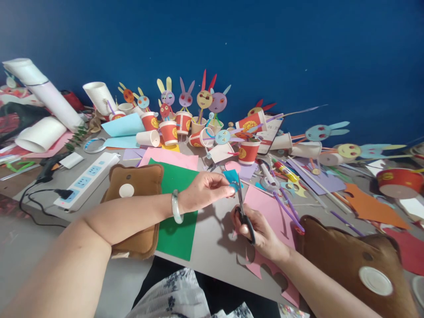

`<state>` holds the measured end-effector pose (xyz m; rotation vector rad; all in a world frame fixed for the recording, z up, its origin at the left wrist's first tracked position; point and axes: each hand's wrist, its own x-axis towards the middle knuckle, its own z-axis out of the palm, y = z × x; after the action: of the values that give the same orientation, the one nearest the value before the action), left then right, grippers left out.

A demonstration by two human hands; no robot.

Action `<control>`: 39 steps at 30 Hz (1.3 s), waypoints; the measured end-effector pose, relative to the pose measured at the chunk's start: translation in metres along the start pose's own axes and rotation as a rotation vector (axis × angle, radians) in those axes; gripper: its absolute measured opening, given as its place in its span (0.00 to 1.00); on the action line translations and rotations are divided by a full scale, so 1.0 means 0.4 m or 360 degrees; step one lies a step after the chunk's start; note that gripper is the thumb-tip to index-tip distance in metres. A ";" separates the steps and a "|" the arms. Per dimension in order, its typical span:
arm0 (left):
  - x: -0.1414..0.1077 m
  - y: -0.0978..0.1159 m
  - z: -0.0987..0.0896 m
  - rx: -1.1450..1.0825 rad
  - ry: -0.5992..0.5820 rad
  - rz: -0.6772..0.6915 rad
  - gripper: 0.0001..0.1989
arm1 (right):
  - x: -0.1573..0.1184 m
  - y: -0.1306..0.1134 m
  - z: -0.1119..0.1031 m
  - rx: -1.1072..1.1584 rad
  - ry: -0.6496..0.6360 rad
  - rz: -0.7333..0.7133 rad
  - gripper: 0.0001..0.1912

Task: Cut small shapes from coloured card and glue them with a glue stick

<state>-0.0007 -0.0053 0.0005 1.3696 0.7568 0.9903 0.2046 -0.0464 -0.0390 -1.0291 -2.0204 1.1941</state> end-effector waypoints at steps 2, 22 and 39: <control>0.000 0.000 0.000 0.0019 0.0004 0.0015 0.09 | 0.001 0.001 0.000 0.0003 -0.0002 -0.0001 0.29; -0.004 0.002 0.001 0.0110 0.0006 -0.0060 0.10 | 0.003 -0.003 0.003 0.0013 -0.0013 -0.0015 0.30; -0.005 0.006 -0.001 0.0145 -0.0034 -0.0015 0.11 | -0.001 -0.007 0.002 0.0029 -0.0018 0.0014 0.30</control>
<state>-0.0021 -0.0071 0.0028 1.4519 0.8001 0.9424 0.2032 -0.0478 -0.0370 -1.0258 -2.0120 1.2232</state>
